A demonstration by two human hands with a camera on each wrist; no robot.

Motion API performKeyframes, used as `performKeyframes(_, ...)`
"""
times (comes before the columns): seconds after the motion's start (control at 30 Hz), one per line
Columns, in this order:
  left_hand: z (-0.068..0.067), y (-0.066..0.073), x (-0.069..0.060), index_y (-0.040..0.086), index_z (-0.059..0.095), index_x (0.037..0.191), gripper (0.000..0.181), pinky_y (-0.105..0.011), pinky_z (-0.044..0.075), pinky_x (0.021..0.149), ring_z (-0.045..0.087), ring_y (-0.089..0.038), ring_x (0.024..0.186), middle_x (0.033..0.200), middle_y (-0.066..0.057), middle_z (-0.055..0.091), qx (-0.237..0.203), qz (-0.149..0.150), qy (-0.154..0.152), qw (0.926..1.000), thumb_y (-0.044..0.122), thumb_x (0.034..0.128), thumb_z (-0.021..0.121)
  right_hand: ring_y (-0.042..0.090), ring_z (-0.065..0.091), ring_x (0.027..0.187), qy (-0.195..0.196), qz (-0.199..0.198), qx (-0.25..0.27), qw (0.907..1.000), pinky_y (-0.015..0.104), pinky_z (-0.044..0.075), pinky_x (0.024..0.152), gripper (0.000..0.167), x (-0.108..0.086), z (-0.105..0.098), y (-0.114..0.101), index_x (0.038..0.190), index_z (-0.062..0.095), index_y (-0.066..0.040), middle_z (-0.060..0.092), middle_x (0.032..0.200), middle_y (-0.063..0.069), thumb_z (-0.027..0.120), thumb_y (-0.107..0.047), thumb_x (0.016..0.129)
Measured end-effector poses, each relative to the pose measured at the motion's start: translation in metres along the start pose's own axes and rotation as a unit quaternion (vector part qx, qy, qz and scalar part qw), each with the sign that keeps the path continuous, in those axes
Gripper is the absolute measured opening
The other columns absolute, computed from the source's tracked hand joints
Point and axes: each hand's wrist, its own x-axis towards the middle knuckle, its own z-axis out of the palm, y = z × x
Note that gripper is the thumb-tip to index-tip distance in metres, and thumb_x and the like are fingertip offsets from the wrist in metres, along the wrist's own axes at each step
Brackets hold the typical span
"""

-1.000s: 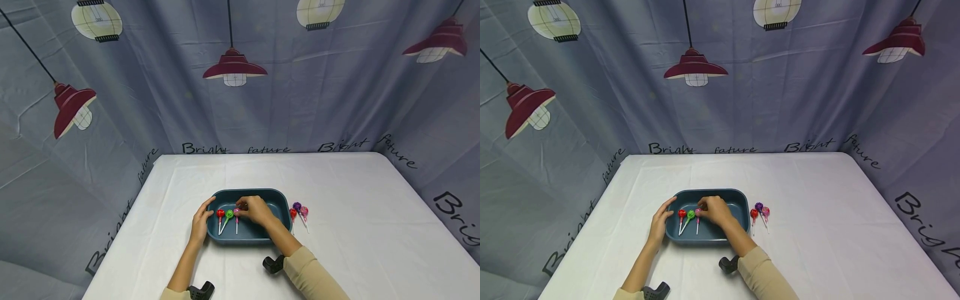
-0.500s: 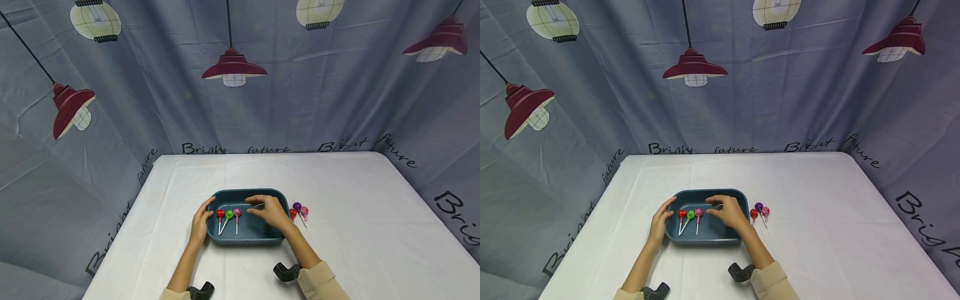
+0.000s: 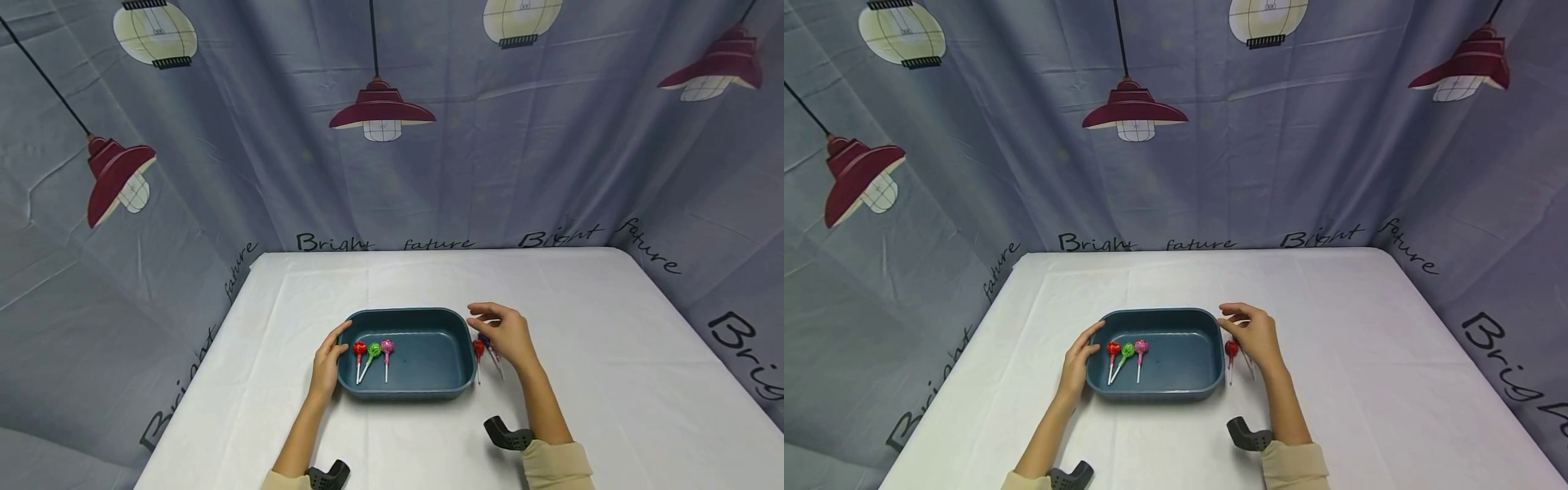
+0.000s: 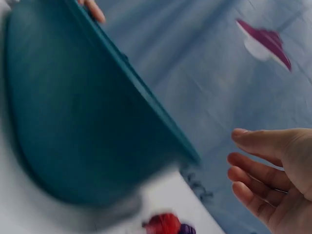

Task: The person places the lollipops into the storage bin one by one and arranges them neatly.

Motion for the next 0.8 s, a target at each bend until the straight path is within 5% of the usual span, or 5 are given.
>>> performKeyframes(0.23,0.0,-0.001,0.0,-0.003,0.048,0.131,0.044,-0.036,0.018,0.109,0.025,-0.025,0.135,0.141,-0.017,0.038,0.001,0.001,-0.001,1.0,-0.006,0.0883,0.039,0.026,0.061,0.085,0.02,0.021,-0.061,0.9977,0.036,0.049,0.074,0.031,-0.006,-0.018,0.034,0.109,0.068,-0.004,0.067,0.097,0.013,0.069,-0.02,0.082)
performKeyframes(0.47,0.0,-0.001,0.001,-0.004,0.048,0.131,0.044,-0.014,0.022,0.102,0.025,-0.023,0.135,0.14,-0.016,0.04,-0.008,0.001,0.002,1.0,-0.007,0.088,0.039,0.031,0.061,0.088,-0.032,0.062,-0.066,0.9954,0.047,0.047,0.073,0.037,-0.014,-0.021,0.055,0.11,0.065,0.0,0.067,0.099,0.016,0.069,-0.022,0.082)
performKeyframes(0.8,0.0,0.0,0.001,-0.003,0.048,0.131,0.043,-0.014,0.022,0.102,0.026,-0.023,0.135,0.14,-0.015,0.04,-0.003,0.0,0.002,1.0,-0.007,0.0886,0.039,0.024,0.06,0.082,-0.048,0.095,-0.073,0.9917,0.046,0.044,0.08,0.034,-0.018,-0.016,0.065,0.108,0.066,0.0,0.067,0.086,0.009,0.07,-0.021,0.082)
